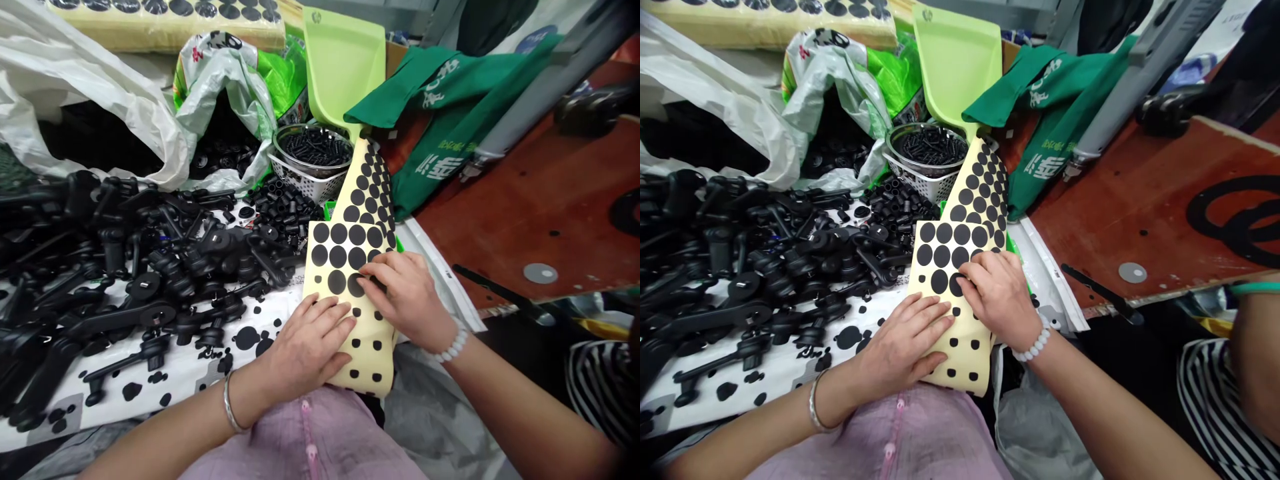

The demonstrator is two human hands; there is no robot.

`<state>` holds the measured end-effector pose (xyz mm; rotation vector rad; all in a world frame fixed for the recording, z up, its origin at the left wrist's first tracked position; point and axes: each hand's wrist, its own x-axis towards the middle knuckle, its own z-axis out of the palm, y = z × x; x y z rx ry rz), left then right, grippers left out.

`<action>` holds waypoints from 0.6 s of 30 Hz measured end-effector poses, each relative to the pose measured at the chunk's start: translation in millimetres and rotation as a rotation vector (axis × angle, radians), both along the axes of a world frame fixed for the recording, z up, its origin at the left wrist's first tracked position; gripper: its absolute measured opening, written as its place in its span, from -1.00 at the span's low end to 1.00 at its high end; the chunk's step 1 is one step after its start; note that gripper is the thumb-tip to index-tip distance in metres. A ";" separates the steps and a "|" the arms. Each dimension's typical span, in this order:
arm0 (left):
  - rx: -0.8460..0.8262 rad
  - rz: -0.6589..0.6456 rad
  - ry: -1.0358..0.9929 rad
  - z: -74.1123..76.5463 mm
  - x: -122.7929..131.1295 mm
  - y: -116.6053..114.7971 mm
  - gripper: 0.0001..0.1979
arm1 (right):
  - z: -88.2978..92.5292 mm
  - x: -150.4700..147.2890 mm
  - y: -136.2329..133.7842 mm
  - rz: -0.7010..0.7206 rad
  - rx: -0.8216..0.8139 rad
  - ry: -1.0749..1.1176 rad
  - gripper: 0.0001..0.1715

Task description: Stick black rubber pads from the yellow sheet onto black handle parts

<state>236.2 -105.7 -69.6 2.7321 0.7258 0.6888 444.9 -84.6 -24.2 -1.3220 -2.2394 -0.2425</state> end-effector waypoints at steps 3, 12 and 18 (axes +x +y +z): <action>0.000 0.003 -0.001 -0.2 -0.4 0.4 -0.59 | 1.3 0.2 6.0 0.012 -0.029 -0.020 -0.80; -0.031 -0.006 0.000 -2.6 -1.8 0.5 -0.56 | -8.7 -6.8 -15.8 0.075 0.010 -0.132 -0.76; -0.048 0.006 0.008 -0.9 -1.0 0.3 -0.57 | 16.0 -0.8 -54.7 0.125 -0.082 0.087 -0.87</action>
